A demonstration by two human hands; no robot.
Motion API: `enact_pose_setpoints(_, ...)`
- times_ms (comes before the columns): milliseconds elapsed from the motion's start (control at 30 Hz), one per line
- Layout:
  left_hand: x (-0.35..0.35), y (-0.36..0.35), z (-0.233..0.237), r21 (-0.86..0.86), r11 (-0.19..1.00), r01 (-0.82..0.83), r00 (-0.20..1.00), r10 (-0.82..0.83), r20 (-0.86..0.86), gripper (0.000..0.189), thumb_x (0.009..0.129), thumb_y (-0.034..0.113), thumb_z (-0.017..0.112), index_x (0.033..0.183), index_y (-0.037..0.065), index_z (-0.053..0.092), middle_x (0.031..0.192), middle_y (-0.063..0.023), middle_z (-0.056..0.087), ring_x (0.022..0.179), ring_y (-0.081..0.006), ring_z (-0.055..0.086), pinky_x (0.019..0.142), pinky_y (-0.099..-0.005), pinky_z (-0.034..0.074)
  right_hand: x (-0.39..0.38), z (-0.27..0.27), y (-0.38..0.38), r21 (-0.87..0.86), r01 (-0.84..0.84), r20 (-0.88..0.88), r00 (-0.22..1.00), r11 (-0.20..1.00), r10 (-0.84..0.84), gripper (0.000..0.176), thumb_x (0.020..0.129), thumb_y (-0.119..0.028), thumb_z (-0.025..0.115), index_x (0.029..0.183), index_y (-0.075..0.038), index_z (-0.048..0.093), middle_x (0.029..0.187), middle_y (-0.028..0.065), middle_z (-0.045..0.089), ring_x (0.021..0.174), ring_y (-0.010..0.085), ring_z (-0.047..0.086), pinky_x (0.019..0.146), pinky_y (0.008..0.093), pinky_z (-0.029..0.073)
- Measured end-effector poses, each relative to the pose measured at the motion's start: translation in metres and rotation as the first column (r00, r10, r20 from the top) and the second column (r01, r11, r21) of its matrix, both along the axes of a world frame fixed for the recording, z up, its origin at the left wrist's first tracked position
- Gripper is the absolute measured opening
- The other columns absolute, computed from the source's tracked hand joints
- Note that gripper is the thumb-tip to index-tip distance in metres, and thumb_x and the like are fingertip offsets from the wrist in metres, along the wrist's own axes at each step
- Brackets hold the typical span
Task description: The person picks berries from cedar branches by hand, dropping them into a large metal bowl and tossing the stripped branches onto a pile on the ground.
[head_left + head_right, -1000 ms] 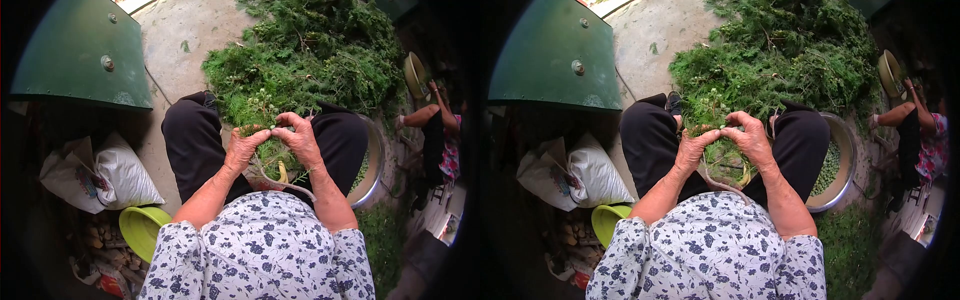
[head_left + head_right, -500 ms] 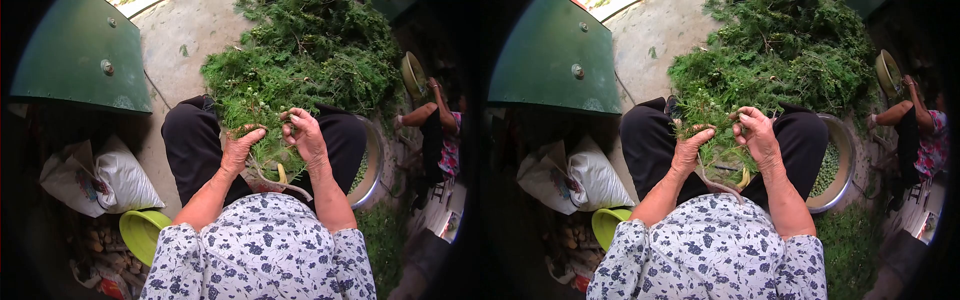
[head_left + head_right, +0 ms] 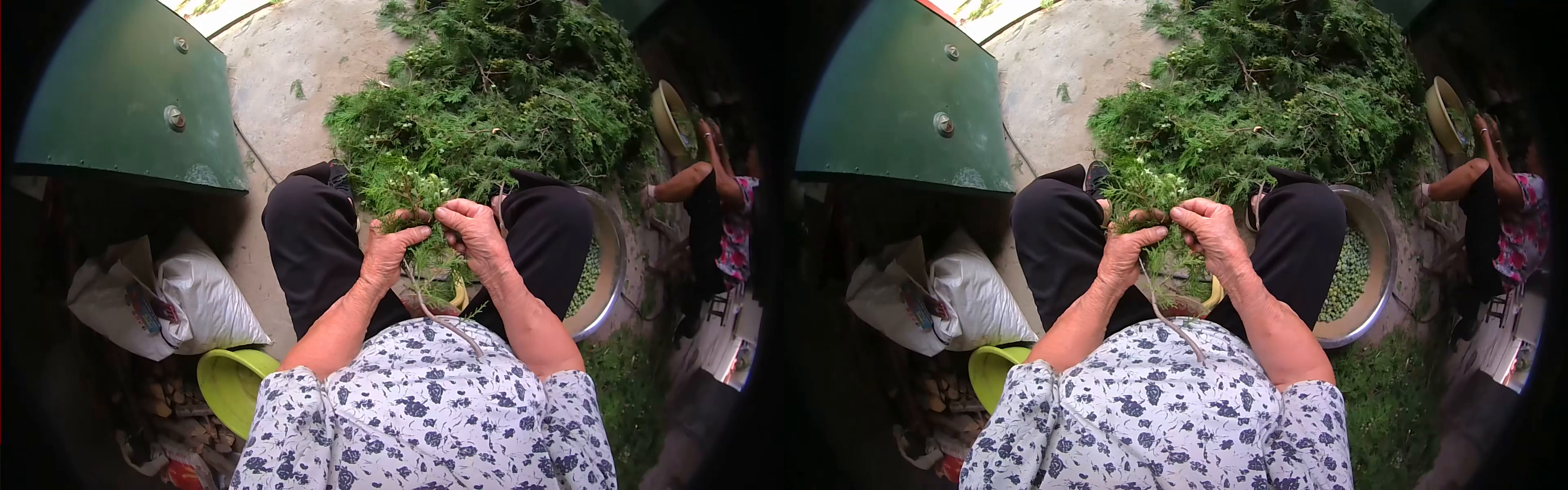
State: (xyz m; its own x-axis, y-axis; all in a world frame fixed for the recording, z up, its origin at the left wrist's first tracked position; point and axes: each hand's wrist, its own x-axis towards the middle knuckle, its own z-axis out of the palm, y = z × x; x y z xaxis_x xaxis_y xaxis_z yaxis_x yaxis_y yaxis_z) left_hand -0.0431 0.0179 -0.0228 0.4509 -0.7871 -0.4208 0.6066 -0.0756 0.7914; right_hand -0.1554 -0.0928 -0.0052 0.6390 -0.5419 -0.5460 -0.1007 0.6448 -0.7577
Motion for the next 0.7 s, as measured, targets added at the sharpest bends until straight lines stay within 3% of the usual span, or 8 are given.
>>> enact_pose_setpoints(100,0.003,0.000,-0.009,-0.011,1.000,-0.022,0.993,0.021,-0.117,0.023,0.072,0.001,0.067,0.094,0.001,0.061,0.087,-0.0048,0.063,0.081,-0.0138,0.059,0.074,-0.0289,0.049,0.002,0.004,0.003,-0.044,-0.030,-0.053,0.998,0.999,0.027,0.010,0.081,-0.014,0.066,0.082,-0.005,0.062,0.059,-0.0045,0.053,0.046,0.0017,0.046,0.037,0.0153,0.031)
enact_pose_setpoints(167,0.006,-0.003,-0.011,-0.034,0.993,-0.114,0.907,0.090,-0.410,0.027,0.072,0.001,0.068,0.097,0.004,0.060,0.089,-0.0048,0.062,0.083,-0.0155,0.060,0.075,-0.0297,0.049,0.003,0.003,0.006,-0.196,-0.031,-0.083,0.996,0.980,0.015,0.009,0.080,-0.012,0.067,0.081,-0.004,0.063,0.061,-0.0037,0.055,0.050,0.0029,0.048,0.041,0.0169,0.035)
enact_pose_setpoints(200,0.004,-0.003,-0.010,-0.032,0.993,-0.117,0.907,0.093,-0.411,0.027,0.072,0.001,0.068,0.097,0.004,0.060,0.089,-0.0048,0.062,0.083,-0.0155,0.060,0.075,-0.0297,0.049,0.002,0.001,0.007,-0.194,-0.034,-0.084,0.996,0.980,0.018,0.009,0.080,-0.012,0.067,0.081,-0.004,0.063,0.061,-0.0037,0.055,0.050,0.0029,0.048,0.041,0.0169,0.035)
enact_pose_setpoints(267,-0.002,-0.008,0.008,-0.042,0.973,-0.225,0.903,0.192,-0.385,0.028,0.073,0.002,0.069,0.099,0.005,0.059,0.089,-0.0048,0.062,0.085,-0.0169,0.060,0.077,-0.0308,0.050,0.002,-0.006,0.009,-0.585,-0.072,-0.102,0.995,0.808,0.015,0.012,0.077,-0.011,0.068,0.080,0.000,0.064,0.064,0.0002,0.058,0.055,0.0064,0.052,0.049,0.0211,0.039)
enact_pose_setpoints(367,-0.002,-0.009,0.004,-0.036,0.979,-0.200,0.919,0.175,-0.353,0.028,0.073,0.002,0.069,0.098,0.004,0.059,0.089,-0.0046,0.062,0.081,-0.0164,0.060,0.073,-0.0305,0.051,0.002,-0.002,0.014,-0.680,-0.111,-0.141,0.990,0.725,0.019,0.014,0.075,-0.008,0.067,0.081,0.003,0.064,0.067,0.0049,0.060,0.060,0.0094,0.054,0.055,0.0248,0.042)
enact_pose_setpoints(467,0.000,-0.010,0.001,-0.045,0.985,-0.168,0.927,0.142,-0.348,0.027,0.073,0.001,0.069,0.098,0.004,0.059,0.088,-0.0043,0.062,0.078,-0.0157,0.060,0.071,-0.0295,0.051,0.003,-0.007,0.016,-0.758,-0.116,-0.107,0.993,0.642,0.052,0.013,0.075,-0.008,0.066,0.081,0.003,0.063,0.067,0.0075,0.060,0.061,0.0093,0.054,0.056,0.0252,0.043)
enact_pose_setpoints(633,0.001,-0.009,0.000,-0.019,0.995,-0.100,0.933,0.087,-0.349,0.025,0.073,-0.001,0.068,0.096,0.003,0.059,0.086,-0.0038,0.062,0.076,-0.0142,0.060,0.069,-0.0280,0.051,-0.001,-0.010,0.016,-0.684,-0.194,-0.177,0.979,0.703,0.098,0.012,0.077,-0.009,0.065,0.081,0.003,0.064,0.066,0.0054,0.058,0.060,0.0084,0.054,0.055,0.0247,0.043)
enact_pose_setpoints(700,-0.002,-0.011,-0.001,-0.070,0.982,-0.175,0.968,0.158,-0.195,0.021,0.074,-0.001,0.067,0.094,0.002,0.060,0.086,-0.0035,0.062,0.075,-0.0131,0.060,0.068,-0.0266,0.051,0.000,-0.009,0.015,-0.656,-0.227,-0.205,0.971,0.720,0.121,0.013,0.077,-0.009,0.065,0.081,0.003,0.064,0.066,0.0038,0.058,0.059,0.0079,0.053,0.054,0.0239,0.043)
